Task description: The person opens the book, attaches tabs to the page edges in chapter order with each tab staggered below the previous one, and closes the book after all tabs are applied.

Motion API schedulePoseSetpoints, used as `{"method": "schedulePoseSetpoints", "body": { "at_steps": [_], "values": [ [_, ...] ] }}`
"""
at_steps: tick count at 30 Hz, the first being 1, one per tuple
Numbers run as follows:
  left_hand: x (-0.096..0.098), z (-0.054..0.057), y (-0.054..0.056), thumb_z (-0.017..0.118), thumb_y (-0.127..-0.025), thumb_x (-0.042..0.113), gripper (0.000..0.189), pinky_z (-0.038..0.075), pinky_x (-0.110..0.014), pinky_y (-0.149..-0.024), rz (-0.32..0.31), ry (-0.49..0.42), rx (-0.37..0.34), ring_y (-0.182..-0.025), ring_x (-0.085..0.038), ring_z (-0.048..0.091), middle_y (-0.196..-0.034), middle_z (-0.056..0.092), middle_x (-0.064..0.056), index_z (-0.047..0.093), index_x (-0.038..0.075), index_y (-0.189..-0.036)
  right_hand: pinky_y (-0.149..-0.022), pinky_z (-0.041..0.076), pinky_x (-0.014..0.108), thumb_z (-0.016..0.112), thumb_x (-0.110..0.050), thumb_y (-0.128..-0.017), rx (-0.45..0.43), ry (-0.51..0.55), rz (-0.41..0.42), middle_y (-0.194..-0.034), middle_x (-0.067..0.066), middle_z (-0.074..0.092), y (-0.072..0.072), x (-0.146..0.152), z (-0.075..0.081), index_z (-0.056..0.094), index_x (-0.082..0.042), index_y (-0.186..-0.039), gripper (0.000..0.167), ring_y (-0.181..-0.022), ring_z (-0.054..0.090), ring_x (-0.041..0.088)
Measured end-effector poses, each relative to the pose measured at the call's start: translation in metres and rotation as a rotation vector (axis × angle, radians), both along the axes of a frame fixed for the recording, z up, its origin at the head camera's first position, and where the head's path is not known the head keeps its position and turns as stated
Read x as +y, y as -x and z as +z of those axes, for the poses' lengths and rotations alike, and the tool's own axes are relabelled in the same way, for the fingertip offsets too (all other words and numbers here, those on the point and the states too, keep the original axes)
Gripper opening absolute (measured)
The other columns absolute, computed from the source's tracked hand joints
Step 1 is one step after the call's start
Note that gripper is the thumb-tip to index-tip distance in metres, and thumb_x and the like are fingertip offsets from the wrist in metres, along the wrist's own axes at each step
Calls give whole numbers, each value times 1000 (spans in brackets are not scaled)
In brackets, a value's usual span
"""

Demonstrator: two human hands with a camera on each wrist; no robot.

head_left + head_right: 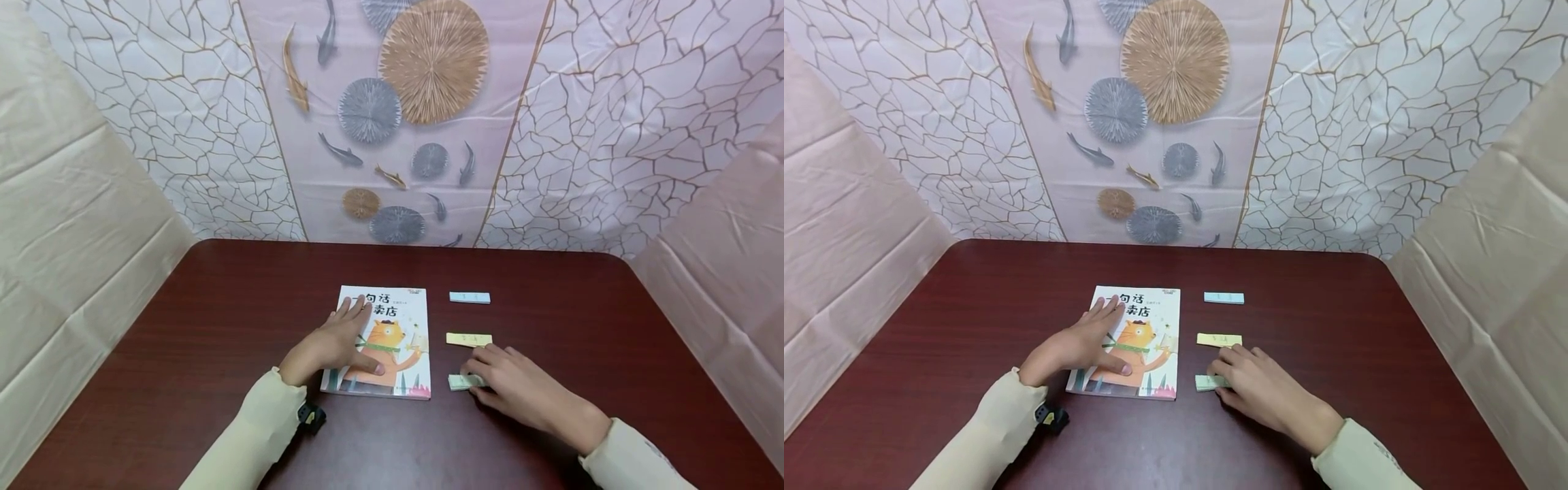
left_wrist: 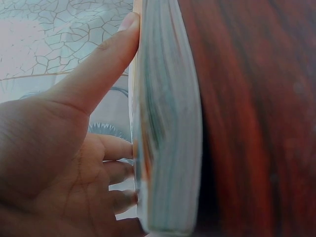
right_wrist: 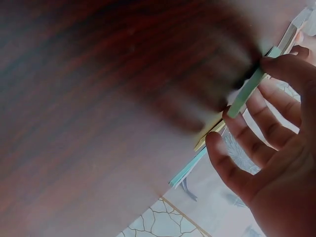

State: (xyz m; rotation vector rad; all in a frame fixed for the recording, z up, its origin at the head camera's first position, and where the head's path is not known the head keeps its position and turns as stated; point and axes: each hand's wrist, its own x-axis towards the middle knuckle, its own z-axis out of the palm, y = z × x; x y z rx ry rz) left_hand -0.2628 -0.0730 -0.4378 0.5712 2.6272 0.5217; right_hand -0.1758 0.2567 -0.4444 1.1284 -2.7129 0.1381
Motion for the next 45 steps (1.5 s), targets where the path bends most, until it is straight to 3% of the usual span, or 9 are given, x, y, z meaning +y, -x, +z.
{"method": "schedulePoseSetpoints", "body": {
  "at_steps": [8, 10, 13, 16, 19, 25, 30, 38, 45],
  "values": [
    [1, -1, 1, 88, -82, 56, 124, 9, -56, -129, 2, -3, 1, -163, -34, -7, -177, 1, -12, 14, 7, -169, -78, 49, 37, 78, 0, -87, 1, 11, 29, -120, -1, 63, -3, 2, 4, 75, -26, -122, 44, -109, 59, 18],
    [1, -1, 1, 88, -82, 56, 124, 9, -56, -129, 0, -5, 1, -163, -34, -7, -177, 0, -12, 14, 7, -169, -78, 52, 37, 78, 0, -87, -18, 36, -51, -113, 0, 63, -7, -1, 7, 73, -18, -121, 38, -103, 60, 18],
    [1, 0, 0, 88, -82, 55, 124, 8, -56, -129, 0, -9, -5, -163, -34, -8, -177, -1, -11, 13, 8, -170, -72, 54, 39, 80, -17, -94, -175, 90, -279, -96, 0, 62, -16, -13, 11, 67, -8, -108, 21, -86, 61, 17],
    [-1, 2, 0, 88, -82, 54, 124, 7, -56, -129, 3, -11, -7, -162, -34, -9, -177, -1, -11, 13, 8, -170, -66, 53, 43, 78, -43, -96, -280, 88, -489, -83, 2, 57, -24, -27, 12, 61, -7, -96, 40, -75, 60, 20],
    [-2, 2, 0, 88, -83, 54, 124, 7, -56, -129, 7, -12, -4, -162, -34, -9, -177, -2, -11, 13, 8, -170, -60, 52, 45, 78, -52, -92, -263, 34, -559, -81, 5, 55, -25, -37, 10, 60, -5, -93, 51, -74, 60, 24],
    [-1, 0, 1, 87, -82, 56, 124, 8, -55, -129, 1, -8, -5, -162, -34, -8, -177, -1, -11, 13, 8, -170, -58, 48, 39, 88, -23, -85, -149, 28, -425, -86, 1, 56, -20, -36, 6, 62, -10, -95, 31, -81, 57, 22],
    [-1, 0, 0, 87, -82, 56, 124, 8, -56, -129, -8, -8, 4, -162, -34, -7, -177, 0, -11, 13, 7, -170, -66, 40, 35, 85, -4, -80, -190, 113, -323, -89, -8, 54, -11, -28, 5, 64, -20, -92, 29, -89, 54, 17],
    [0, 0, 0, 88, -81, 56, 124, 10, -54, -130, -3, -1, 20, -163, -34, -6, -177, 2, -12, 16, 6, -169, -69, 46, 31, 83, 0, -76, -55, 184, -201, -96, -7, 56, -2, -17, -1, 68, -16, -97, 30, -87, 52, 11],
    [-1, 1, 0, 87, -83, 56, 124, 7, -54, -130, -6, -5, 3, -163, -34, -7, -177, 0, -11, 13, 7, -170, -68, 45, 32, 88, -5, -80, -1, 189, -195, -98, -7, 59, 5, -11, -1, 71, -16, -100, 28, -86, 54, 12]
  ]
}}
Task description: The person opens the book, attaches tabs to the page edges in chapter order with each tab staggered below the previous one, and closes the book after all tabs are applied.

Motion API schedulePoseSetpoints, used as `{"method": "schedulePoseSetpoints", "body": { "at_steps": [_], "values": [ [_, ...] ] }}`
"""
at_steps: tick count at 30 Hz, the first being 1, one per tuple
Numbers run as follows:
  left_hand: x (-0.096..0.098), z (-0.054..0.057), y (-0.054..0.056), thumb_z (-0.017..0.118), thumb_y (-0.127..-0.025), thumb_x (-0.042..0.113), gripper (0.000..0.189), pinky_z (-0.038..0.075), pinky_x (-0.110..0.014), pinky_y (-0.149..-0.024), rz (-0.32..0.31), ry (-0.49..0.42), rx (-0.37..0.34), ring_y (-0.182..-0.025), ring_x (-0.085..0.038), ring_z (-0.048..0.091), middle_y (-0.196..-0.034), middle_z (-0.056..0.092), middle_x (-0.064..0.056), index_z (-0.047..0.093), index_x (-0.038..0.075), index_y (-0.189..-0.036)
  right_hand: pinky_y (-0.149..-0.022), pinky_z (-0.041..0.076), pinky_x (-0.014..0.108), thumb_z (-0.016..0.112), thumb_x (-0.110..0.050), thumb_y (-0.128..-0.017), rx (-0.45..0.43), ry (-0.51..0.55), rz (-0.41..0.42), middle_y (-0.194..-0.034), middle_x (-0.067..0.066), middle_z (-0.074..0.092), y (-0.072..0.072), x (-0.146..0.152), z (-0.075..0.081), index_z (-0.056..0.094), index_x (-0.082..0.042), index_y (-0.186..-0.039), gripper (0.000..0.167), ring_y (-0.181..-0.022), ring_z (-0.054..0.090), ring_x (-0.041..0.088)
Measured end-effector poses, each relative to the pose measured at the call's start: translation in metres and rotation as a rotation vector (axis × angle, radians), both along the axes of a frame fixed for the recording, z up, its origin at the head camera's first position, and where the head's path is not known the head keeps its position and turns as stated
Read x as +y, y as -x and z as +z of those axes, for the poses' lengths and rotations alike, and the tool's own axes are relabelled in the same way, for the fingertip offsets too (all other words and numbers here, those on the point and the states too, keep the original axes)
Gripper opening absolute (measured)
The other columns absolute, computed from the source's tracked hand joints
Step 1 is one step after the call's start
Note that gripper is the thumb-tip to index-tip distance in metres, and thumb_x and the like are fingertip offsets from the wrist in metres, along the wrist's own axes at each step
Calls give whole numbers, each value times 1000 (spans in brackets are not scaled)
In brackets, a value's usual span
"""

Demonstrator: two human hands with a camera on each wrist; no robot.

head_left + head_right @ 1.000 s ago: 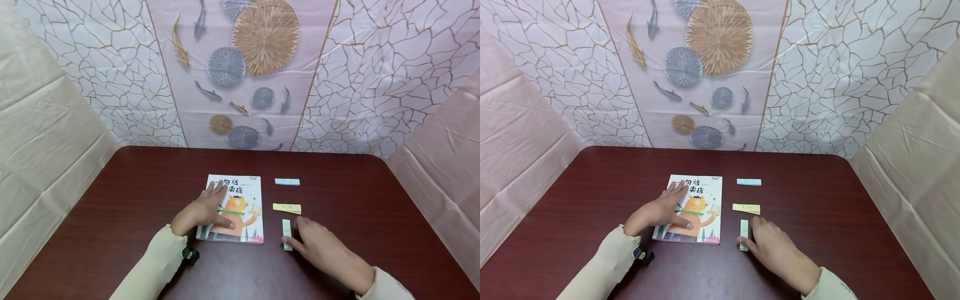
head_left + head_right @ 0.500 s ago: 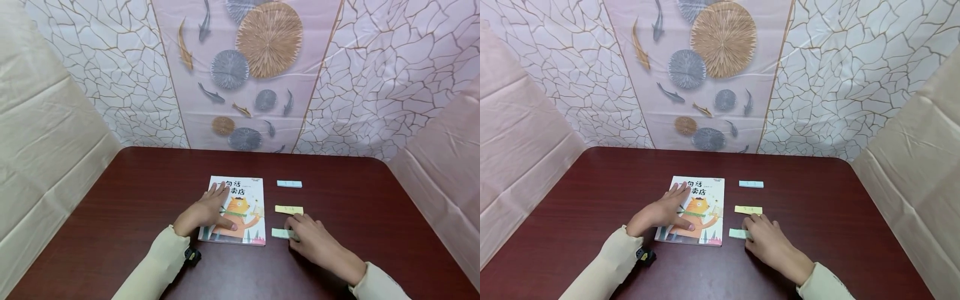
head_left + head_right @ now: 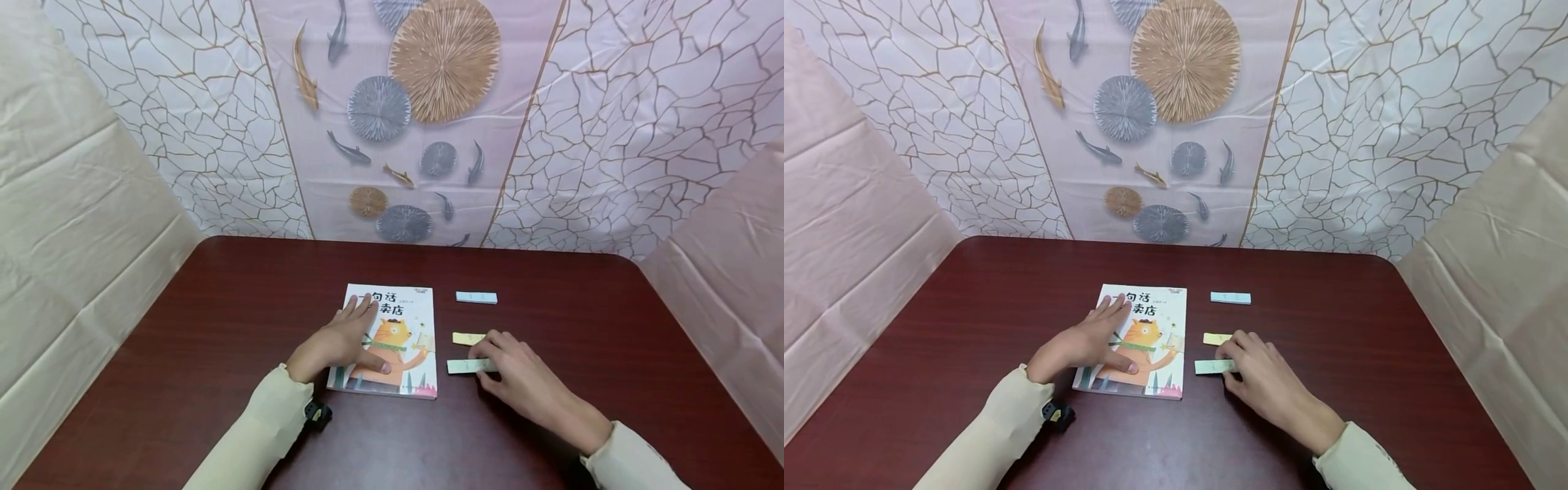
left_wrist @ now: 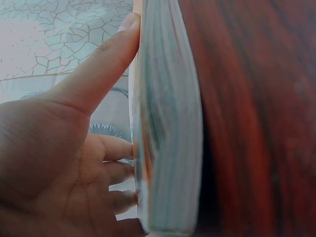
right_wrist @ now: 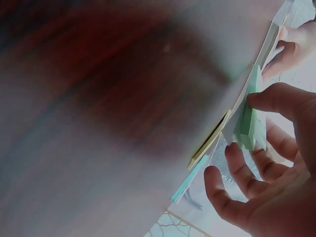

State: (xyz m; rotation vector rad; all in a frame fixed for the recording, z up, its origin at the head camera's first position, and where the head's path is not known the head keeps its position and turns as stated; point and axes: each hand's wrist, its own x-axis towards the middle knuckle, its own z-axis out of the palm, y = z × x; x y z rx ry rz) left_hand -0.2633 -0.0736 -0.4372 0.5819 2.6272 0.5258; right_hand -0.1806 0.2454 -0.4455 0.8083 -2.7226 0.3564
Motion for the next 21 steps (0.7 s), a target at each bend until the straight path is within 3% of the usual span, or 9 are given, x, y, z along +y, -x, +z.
{"method": "schedulePoseSetpoints", "body": {
  "at_steps": [11, 21],
  "values": [
    [1, 1, 0, 86, -83, 56, 124, 8, -55, -129, -5, 6, -5, -163, -35, -7, -177, 0, -12, 11, 7, -170, -77, 53, 43, 86, -6, -85, -24, 75, -47, -107, -6, 65, 5, 7, 3, 75, -13, -110, 28, -95, 60, 14],
    [0, 0, 0, 86, -83, 56, 124, 9, -56, -129, -10, 6, 3, -163, -35, -7, -177, -1, -12, 12, 7, -169, -73, 54, 36, 86, -6, -86, -35, 88, -51, -108, -7, 66, 5, 6, 8, 76, -15, -110, 28, -93, 61, 12]
  ]
}}
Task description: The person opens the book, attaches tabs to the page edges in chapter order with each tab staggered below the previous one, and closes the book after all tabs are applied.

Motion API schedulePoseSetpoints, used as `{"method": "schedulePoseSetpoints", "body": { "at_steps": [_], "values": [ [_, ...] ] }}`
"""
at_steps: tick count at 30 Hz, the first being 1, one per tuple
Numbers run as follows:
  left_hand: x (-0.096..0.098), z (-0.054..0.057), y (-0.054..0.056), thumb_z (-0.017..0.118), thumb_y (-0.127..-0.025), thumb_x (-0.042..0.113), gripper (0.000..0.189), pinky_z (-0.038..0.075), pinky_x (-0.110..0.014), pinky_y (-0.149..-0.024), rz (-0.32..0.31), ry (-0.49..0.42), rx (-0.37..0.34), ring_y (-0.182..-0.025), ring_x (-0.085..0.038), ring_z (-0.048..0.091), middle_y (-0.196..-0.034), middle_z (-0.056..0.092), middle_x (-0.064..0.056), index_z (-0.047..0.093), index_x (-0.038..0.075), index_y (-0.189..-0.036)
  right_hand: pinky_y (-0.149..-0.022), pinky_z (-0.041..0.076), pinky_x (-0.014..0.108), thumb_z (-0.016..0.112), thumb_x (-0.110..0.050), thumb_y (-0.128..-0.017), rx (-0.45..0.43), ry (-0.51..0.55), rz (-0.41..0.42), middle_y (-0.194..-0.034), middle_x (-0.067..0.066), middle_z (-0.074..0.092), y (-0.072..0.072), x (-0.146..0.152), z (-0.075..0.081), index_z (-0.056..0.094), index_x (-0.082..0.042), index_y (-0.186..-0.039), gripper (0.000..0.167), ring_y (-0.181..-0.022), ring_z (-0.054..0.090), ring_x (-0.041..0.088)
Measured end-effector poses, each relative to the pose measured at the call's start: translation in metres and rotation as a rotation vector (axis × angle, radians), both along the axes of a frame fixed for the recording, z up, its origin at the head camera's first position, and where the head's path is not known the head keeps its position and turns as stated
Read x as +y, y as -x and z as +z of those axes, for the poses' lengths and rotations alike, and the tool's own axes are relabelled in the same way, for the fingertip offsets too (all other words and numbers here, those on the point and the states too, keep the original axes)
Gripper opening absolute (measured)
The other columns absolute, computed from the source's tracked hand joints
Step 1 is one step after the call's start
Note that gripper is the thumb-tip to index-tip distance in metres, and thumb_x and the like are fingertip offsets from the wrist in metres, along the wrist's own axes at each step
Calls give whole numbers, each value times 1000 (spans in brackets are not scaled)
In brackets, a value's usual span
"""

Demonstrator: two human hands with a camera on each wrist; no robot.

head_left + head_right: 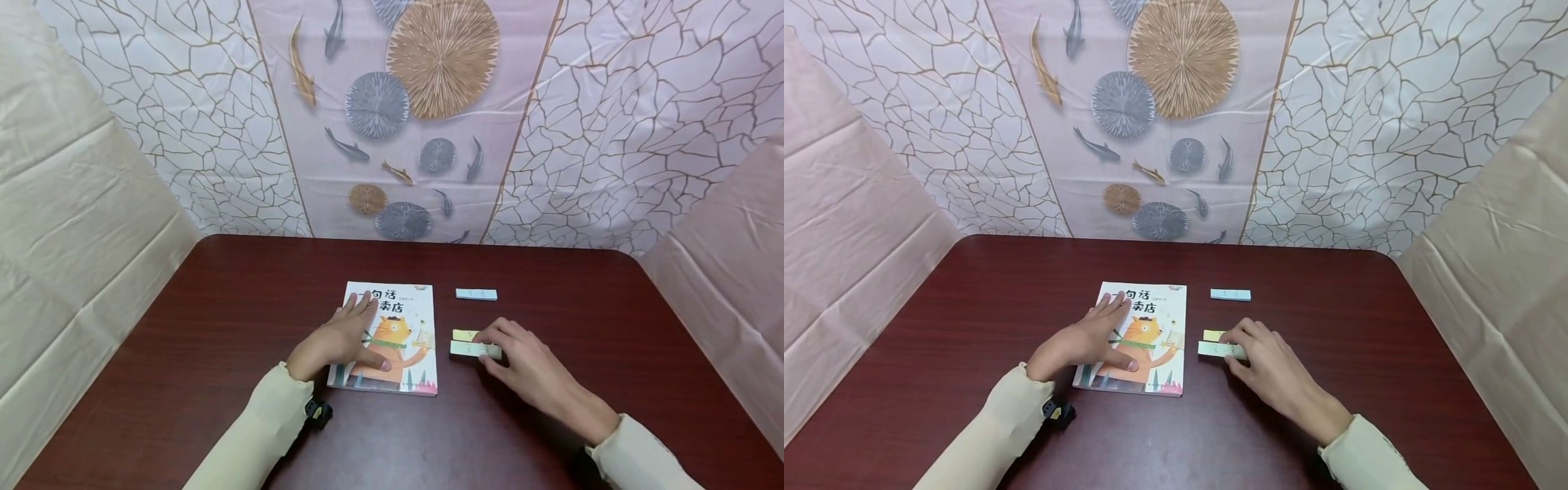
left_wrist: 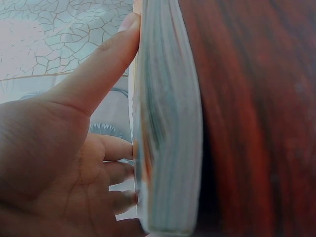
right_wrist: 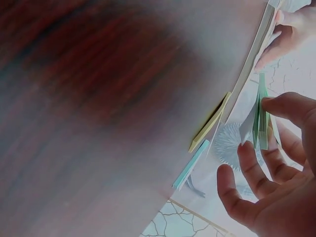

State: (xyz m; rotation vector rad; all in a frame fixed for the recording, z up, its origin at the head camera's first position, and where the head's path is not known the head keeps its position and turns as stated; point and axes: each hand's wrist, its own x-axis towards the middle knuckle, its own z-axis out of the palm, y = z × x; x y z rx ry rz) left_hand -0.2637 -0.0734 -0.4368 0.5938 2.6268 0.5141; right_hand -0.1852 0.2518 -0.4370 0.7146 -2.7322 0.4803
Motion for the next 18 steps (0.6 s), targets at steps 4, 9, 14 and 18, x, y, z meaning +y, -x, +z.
{"method": "schedulePoseSetpoints", "body": {
  "at_steps": [4, 9, 14, 18],
  "values": [
    [-1, 0, 0, 86, -84, 56, 124, 8, -56, -129, -1, -13, -2, -163, -36, -7, -177, -1, -12, 11, 6, -169, -71, 53, 35, 86, -7, -86, -1, -4, 1, -107, -7, 66, 0, 1, 0, 76, -14, -110, 27, -91, 60, 12],
    [-1, 0, 0, 86, -83, 56, 124, 8, -55, -129, 5, -4, -5, -163, -35, -7, -177, -1, -11, 11, 7, -170, -73, 55, 36, 85, -6, -86, -11, 17, 3, -108, -6, 67, 2, 3, 1, 76, -14, -110, 27, -95, 62, 13],
    [-1, -1, 1, 86, -83, 56, 124, 8, -55, -129, 5, -2, -3, -163, -35, -7, -177, -1, -11, 11, 7, -170, -72, 52, 33, 85, -7, -87, -57, 7, 14, -107, -8, 66, 2, 4, -1, 76, -15, -111, 27, -93, 58, 11],
    [0, 0, 0, 87, -83, 56, 124, 8, -55, -129, 5, 1, -2, -163, -34, -8, -177, -2, -11, 12, 7, -170, -72, 47, 33, 85, -9, -87, -70, -43, 35, -102, -10, 65, 0, 6, -5, 77, -18, -108, 24, -90, 53, 11]
  ]
}}
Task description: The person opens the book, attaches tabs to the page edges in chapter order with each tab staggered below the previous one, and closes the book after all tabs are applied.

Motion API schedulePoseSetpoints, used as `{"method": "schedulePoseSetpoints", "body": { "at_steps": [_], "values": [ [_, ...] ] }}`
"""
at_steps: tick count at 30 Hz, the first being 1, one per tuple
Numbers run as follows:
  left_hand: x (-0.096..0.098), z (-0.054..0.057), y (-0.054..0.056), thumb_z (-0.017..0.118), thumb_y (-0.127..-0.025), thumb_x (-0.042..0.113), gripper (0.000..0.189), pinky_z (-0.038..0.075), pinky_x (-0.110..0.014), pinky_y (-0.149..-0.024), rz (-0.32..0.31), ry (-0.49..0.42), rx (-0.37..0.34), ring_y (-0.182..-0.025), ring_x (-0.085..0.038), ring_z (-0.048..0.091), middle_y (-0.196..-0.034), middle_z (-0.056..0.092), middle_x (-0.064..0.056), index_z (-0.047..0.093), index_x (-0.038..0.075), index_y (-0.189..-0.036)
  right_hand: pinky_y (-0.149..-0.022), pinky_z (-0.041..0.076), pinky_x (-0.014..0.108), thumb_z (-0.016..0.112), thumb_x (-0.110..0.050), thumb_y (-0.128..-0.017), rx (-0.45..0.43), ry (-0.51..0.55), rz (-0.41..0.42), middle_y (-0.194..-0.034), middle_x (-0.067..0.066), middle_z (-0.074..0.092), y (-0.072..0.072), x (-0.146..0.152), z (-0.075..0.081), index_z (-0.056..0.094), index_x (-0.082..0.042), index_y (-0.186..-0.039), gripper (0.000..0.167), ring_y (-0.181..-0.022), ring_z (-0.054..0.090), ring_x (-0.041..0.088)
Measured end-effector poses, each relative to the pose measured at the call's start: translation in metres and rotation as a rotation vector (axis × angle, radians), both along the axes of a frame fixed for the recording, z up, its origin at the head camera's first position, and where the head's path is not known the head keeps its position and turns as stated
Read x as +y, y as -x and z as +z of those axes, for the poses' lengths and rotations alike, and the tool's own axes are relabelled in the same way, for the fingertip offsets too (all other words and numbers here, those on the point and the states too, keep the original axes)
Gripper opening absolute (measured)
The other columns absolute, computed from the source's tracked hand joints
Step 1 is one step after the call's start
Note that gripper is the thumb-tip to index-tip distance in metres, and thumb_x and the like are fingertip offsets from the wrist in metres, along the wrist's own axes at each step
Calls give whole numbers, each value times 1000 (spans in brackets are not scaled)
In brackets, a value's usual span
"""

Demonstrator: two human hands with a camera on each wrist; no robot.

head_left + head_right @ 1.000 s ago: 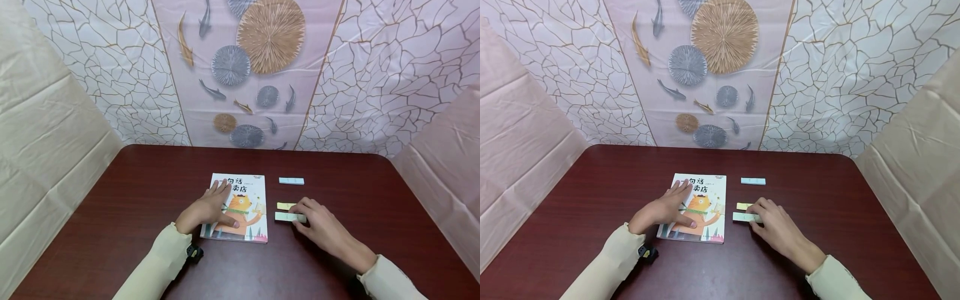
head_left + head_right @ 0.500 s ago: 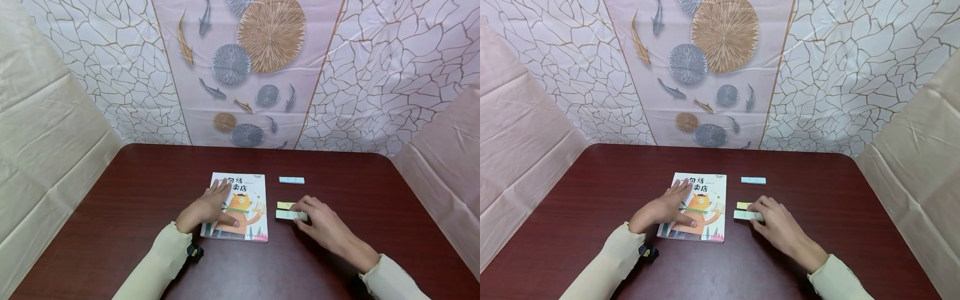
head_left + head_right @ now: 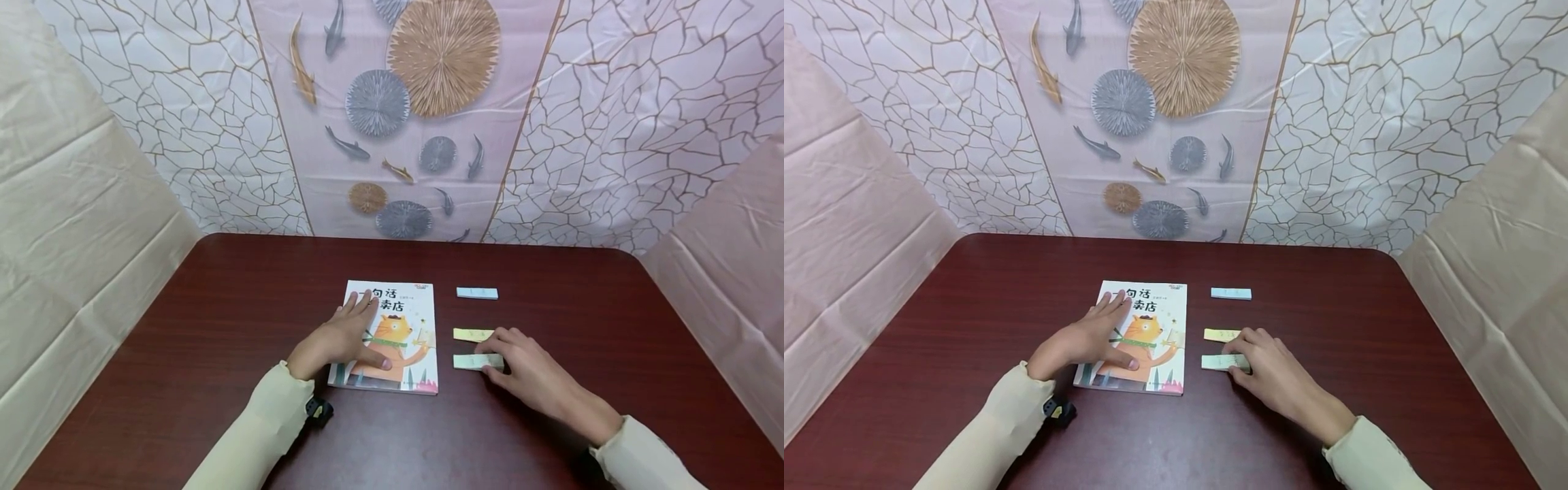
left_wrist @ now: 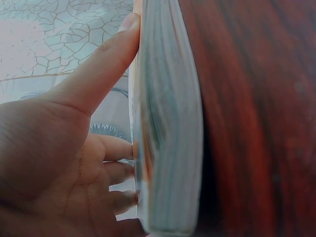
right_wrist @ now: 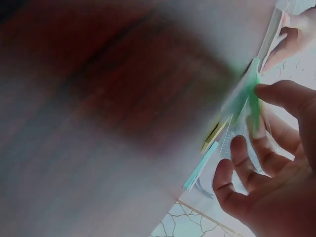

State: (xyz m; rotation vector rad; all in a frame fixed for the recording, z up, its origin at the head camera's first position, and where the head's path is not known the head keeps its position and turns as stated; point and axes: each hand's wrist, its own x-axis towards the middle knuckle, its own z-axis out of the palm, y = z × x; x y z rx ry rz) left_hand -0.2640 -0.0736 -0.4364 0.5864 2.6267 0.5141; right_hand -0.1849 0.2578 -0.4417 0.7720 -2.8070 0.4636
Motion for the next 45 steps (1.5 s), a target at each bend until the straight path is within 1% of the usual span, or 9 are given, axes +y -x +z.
{"method": "schedulePoseSetpoints", "body": {
  "at_steps": [7, 14, 20, 27, 29, 33, 38, 42, 45],
  "values": [
    [-2, 0, 1, 86, -83, 57, 125, 8, -55, -130, 2, 9, 3, -162, -34, -9, -177, -2, -10, 11, 8, -170, -75, 50, 37, 87, -13, -87, -23, -22, 5, -103, -10, 66, 1, 2, -1, 77, -20, -108, 24, -91, 56, 13],
    [-6, 1, 2, 86, -83, 57, 126, 7, -56, -129, 3, 3, 0, -162, -34, -10, -177, -4, -10, 10, 8, -170, -76, 52, 34, 88, -14, -87, -54, -17, 2, -101, -10, 64, 3, 4, 2, 77, -18, -109, 25, -91, 56, 12],
    [-8, 1, 3, 86, -83, 56, 126, 5, -55, -129, 2, -6, 3, -162, -34, -11, -177, -5, -11, 8, 8, -170, -74, 51, 33, 84, -16, -91, -94, -41, -19, -97, -14, 59, 0, 8, 6, 76, -21, -107, 19, -90, 56, 10],
    [-7, -1, 1, 87, -83, 56, 126, 6, -55, -130, 12, -8, -7, -162, -34, -10, -177, -4, -11, 9, 8, -170, -76, 54, 37, 83, -27, -93, -133, -27, -61, -102, -12, 65, -2, 10, 11, 77, -22, -108, 17, -95, 61, 11],
    [-7, -1, 1, 87, -82, 56, 126, 6, -55, -130, 10, -9, -7, -162, -33, -10, -177, -4, -10, 10, 8, -170, -75, 55, 38, 83, -26, -94, -122, -4, -87, -100, -12, 65, 0, 11, 13, 77, -22, -104, 13, -93, 62, 10],
    [-7, -1, 0, 86, -83, 57, 125, 6, -55, -129, 3, -20, -5, -162, -33, -10, -177, -4, -10, 10, 8, -170, -71, 53, 37, 81, -17, -94, -88, 39, -121, -95, -10, 65, 10, 13, 16, 76, -20, -98, 8, -86, 62, 10],
    [-5, -1, 1, 86, -83, 57, 126, 5, -55, -129, 5, -21, -7, -162, -33, -11, -177, -4, -9, 10, 9, -170, -72, 52, 36, 79, -16, -96, -107, 61, -140, -95, -7, 65, 19, 13, 13, 76, -17, -100, 5, -86, 61, 12],
    [-3, -4, 2, 86, -82, 58, 126, 6, -56, -129, 5, -18, -9, -162, -33, -10, -177, -4, -10, 10, 8, -170, -76, 53, 38, 79, -20, -96, -133, 99, -121, -99, -5, 65, 18, 13, 8, 76, -16, -102, 7, -89, 61, 14],
    [-1, -6, 4, 86, -82, 58, 126, 7, -56, -129, 4, -15, -14, -162, -34, -10, -177, -4, -9, 10, 8, -170, -83, 55, 40, 82, -26, -94, -160, 82, -78, -104, -6, 66, 13, 11, 6, 77, -16, -106, 15, -98, 63, 16]
  ]
}}
